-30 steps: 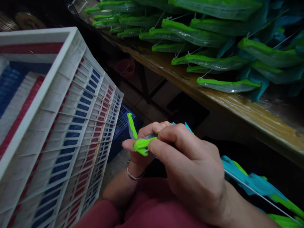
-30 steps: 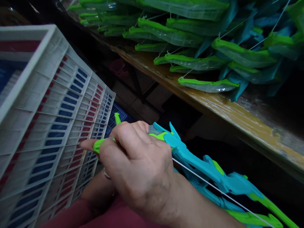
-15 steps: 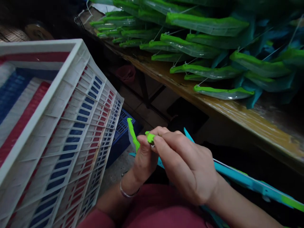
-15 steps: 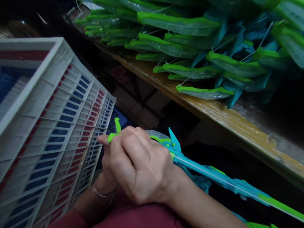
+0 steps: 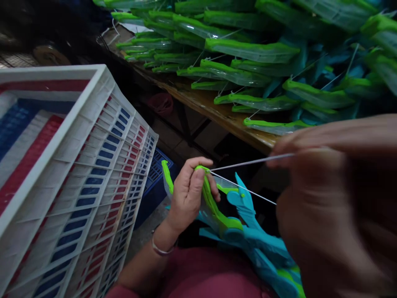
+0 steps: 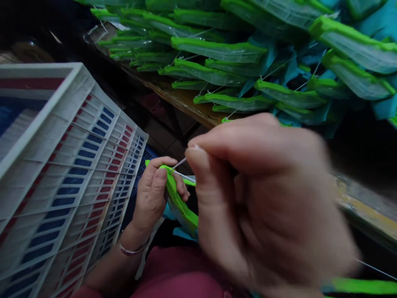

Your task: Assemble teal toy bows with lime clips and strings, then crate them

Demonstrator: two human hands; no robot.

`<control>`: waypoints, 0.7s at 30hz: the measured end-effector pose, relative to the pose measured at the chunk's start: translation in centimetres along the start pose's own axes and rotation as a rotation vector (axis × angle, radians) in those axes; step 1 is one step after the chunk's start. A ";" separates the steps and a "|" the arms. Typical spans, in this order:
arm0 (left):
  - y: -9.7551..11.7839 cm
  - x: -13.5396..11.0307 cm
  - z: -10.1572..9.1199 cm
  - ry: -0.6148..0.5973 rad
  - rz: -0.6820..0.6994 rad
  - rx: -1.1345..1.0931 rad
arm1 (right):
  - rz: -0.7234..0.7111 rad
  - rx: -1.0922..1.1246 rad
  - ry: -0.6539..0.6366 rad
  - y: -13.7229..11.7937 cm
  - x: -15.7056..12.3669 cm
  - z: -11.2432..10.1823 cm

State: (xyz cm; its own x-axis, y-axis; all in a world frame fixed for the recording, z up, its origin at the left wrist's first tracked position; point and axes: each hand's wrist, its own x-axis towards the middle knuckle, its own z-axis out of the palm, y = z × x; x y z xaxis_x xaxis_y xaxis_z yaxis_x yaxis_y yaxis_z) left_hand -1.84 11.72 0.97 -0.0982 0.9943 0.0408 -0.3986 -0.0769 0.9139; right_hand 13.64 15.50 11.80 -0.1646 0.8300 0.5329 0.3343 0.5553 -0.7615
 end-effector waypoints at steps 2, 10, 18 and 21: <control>0.0 0.0 -0.2 -0.075 -0.024 -0.048 | -0.021 -0.042 0.088 1.1 -0.4 1.0; 0.5 -0.4 0.2 -0.032 -0.104 -0.100 | -0.096 -0.040 0.053 3.5 -2.5 2.7; 0.4 -0.6 0.3 0.013 -0.043 -0.016 | -0.056 -0.079 -0.170 2.8 -4.7 3.5; 0.4 -0.6 0.2 -0.018 -0.023 -0.016 | 0.092 0.066 -0.106 3.4 -4.5 4.1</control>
State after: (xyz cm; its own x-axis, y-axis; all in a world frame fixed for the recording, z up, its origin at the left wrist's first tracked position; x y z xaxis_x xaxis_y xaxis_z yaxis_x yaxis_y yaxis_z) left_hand -1.73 11.14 1.42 -0.0723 0.9970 0.0279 -0.4150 -0.0555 0.9081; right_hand 11.76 13.84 5.30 -0.2347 0.8764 0.4206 0.2916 0.4762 -0.8296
